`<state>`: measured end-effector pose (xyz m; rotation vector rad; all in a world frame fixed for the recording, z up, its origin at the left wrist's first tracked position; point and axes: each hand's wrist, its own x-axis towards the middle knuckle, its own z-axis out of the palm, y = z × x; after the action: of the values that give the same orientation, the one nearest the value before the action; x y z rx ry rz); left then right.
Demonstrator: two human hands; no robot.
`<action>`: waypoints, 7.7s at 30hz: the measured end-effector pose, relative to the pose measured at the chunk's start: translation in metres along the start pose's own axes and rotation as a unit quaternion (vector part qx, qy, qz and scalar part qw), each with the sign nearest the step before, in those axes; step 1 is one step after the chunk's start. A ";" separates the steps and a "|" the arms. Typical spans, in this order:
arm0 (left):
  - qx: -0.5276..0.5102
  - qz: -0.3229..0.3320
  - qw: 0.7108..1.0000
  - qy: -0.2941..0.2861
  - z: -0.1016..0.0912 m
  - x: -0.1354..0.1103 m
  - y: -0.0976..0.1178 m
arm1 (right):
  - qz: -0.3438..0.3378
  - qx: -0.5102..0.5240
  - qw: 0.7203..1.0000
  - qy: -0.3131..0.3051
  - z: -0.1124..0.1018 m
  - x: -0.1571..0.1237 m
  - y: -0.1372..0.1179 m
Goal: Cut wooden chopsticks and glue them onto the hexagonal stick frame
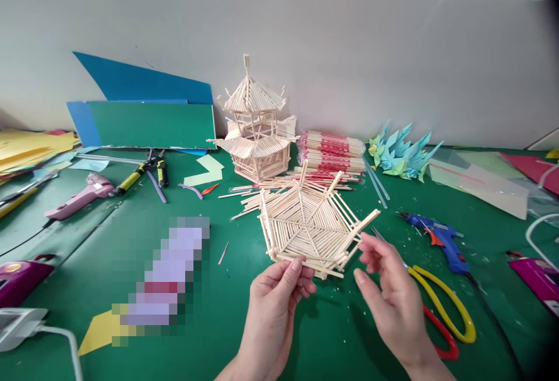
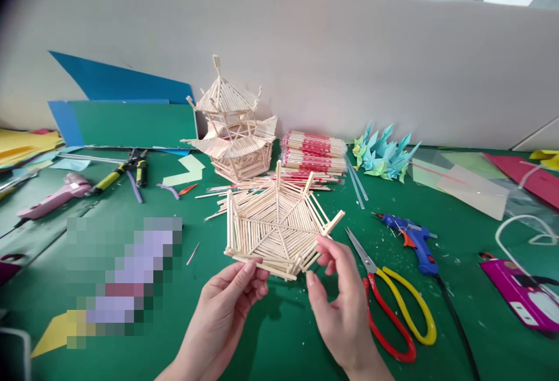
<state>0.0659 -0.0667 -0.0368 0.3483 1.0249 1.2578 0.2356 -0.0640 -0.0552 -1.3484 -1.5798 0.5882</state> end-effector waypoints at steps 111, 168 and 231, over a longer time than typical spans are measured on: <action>0.087 0.111 0.988 0.060 0.003 -0.001 -0.004 | -0.031 0.109 0.988 -0.102 0.016 0.017 0.012; 0.218 0.049 0.963 -0.152 0.016 -0.015 -0.011 | 0.098 0.011 0.989 -0.114 -0.090 -0.070 0.044; 0.439 0.296 0.806 -0.266 -0.004 -0.017 0.002 | -0.070 -0.264 0.947 -0.169 -0.054 -0.051 -0.005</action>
<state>0.0621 -0.0823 -0.0304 1.7549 0.9659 1.0204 0.2780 -0.1248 -0.0454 -1.5579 -2.2044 0.3268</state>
